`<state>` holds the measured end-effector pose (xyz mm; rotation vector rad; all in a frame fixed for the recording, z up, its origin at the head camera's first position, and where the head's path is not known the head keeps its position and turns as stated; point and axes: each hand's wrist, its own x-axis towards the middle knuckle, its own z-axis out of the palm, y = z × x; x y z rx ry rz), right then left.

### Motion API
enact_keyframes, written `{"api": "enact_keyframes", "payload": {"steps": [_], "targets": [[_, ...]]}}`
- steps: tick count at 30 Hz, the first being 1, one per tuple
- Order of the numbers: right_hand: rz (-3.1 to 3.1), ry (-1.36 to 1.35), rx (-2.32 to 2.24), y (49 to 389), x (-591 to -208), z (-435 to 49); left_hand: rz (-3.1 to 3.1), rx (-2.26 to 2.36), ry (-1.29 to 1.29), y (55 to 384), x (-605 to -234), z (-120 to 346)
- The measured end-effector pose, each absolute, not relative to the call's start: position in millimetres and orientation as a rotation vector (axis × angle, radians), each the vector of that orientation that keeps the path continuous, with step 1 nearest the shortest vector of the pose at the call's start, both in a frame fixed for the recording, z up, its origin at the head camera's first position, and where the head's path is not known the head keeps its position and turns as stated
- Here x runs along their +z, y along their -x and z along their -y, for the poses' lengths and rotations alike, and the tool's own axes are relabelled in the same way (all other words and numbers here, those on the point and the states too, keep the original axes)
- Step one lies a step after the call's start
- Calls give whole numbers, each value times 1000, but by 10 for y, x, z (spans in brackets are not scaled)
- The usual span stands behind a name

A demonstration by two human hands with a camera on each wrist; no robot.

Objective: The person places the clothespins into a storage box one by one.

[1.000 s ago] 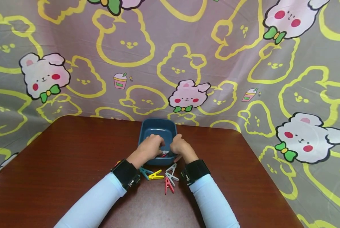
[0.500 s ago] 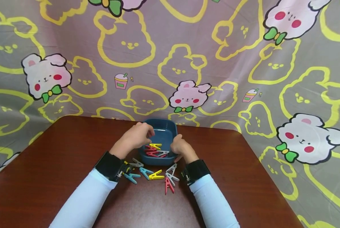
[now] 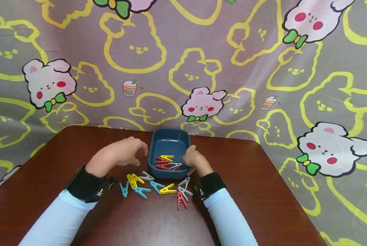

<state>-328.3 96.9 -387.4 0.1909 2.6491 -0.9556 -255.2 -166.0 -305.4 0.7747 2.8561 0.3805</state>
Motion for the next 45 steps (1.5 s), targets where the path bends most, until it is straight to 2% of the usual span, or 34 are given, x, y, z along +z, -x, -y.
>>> {"api": "enact_keyframes", "payload": {"steps": [7,13,19,45], "targets": [[-2651,-205,-942,3272,-3862,-1028,-2750,312,-1154,2482,-3433,1946],[-2650,-208,-931,3286,-3828,-1027,-2773,363,-1177,2456,-3695,2174],[-2655,-214,-926,3302,-3835,-1012,-2761,441,-1233,2506,-3877,2201],[-2653,-213,-926,3327,-3883,-952,-2678,536,-1166,2485,-3885,2288]]}}
